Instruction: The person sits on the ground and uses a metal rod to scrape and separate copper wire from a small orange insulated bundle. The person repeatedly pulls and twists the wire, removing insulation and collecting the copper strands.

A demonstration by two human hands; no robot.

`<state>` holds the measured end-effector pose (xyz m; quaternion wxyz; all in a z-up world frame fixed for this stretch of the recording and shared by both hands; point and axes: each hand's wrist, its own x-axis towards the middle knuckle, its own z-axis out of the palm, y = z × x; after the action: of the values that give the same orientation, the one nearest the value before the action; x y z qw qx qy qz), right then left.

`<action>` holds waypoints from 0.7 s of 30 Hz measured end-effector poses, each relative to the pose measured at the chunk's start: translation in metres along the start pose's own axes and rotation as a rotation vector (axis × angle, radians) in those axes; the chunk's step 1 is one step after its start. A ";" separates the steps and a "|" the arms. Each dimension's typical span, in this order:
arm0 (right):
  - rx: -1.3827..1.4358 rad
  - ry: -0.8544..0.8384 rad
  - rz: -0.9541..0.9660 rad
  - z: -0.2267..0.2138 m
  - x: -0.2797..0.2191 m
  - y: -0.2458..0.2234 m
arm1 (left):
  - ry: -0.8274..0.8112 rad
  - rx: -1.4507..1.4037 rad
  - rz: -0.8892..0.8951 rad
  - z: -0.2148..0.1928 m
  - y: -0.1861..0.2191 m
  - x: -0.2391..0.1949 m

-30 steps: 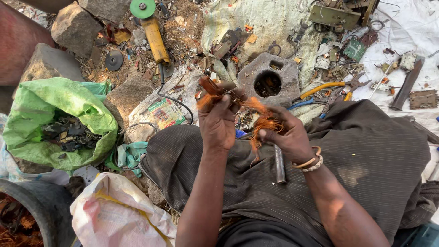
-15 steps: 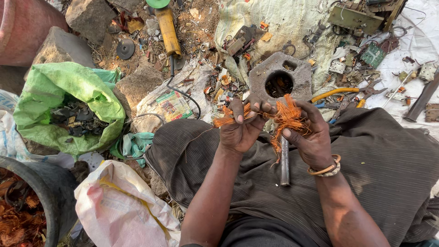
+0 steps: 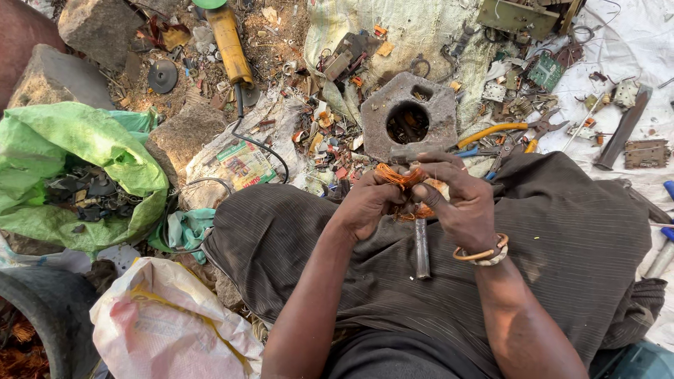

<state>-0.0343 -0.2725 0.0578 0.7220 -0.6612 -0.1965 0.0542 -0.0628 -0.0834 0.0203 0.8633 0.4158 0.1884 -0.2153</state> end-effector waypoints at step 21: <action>-0.434 0.189 -0.041 0.014 -0.002 -0.001 | 0.355 1.411 0.975 0.066 0.043 -0.041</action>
<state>-0.0415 -0.2604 0.0595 0.5792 -0.7988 -0.1485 -0.0664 -0.0649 -0.1028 0.1071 0.3582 0.9145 -0.0561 0.1795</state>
